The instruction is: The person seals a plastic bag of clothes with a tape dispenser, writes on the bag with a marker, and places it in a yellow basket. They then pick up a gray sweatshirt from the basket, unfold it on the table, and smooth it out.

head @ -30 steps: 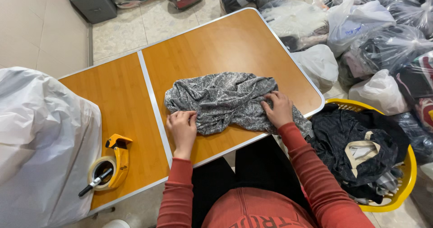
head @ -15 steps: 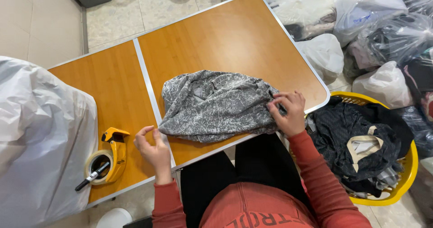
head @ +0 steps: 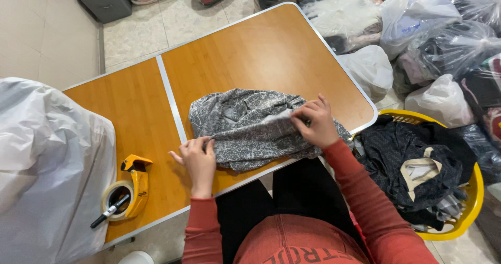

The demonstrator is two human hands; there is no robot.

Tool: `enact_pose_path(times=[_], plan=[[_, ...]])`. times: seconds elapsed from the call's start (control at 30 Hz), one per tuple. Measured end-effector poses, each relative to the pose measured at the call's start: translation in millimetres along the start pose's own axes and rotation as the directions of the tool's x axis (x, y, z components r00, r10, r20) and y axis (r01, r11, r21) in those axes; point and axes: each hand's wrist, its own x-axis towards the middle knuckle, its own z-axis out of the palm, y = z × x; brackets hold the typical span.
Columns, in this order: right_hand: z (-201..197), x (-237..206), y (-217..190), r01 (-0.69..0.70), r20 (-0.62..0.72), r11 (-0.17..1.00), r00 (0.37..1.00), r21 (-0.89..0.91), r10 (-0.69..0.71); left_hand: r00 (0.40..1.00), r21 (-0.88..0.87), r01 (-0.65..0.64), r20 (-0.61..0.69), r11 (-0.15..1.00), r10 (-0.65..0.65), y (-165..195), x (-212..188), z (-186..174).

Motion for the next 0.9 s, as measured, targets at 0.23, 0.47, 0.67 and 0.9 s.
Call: enact_pose_path(times=[0.23, 0.47, 0.67, 0.9], plan=[[-64.1, -43.1, -25.1, 0.019, 0.439, 0.968, 0.889, 0.249, -0.13, 0.952, -0.407, -0.029, 0.266, 0.913, 0.149, -17.9, -21.2, -60.5], [-33.6, -52.6, -31.5, -0.024, 0.233, 0.999, 0.972, -0.038, 0.032, 0.94, -0.472, 0.092, 0.333, 0.877, 0.08, -6.9, -27.3, -83.4], [14.5, -38.1, -36.5, 0.083, 0.074, 0.971, 0.995, -0.226, -0.068, 0.994, -0.393, -0.07, 0.05, 0.917, 0.097, 18.2, -12.3, -32.2], [59.8, -62.6, 11.3, -0.215, 0.093, 0.952, 0.966, -0.219, 0.24, 1.0, 0.014, -0.014, 0.013, 1.0, 0.014, -3.2, 6.7, 54.2]])
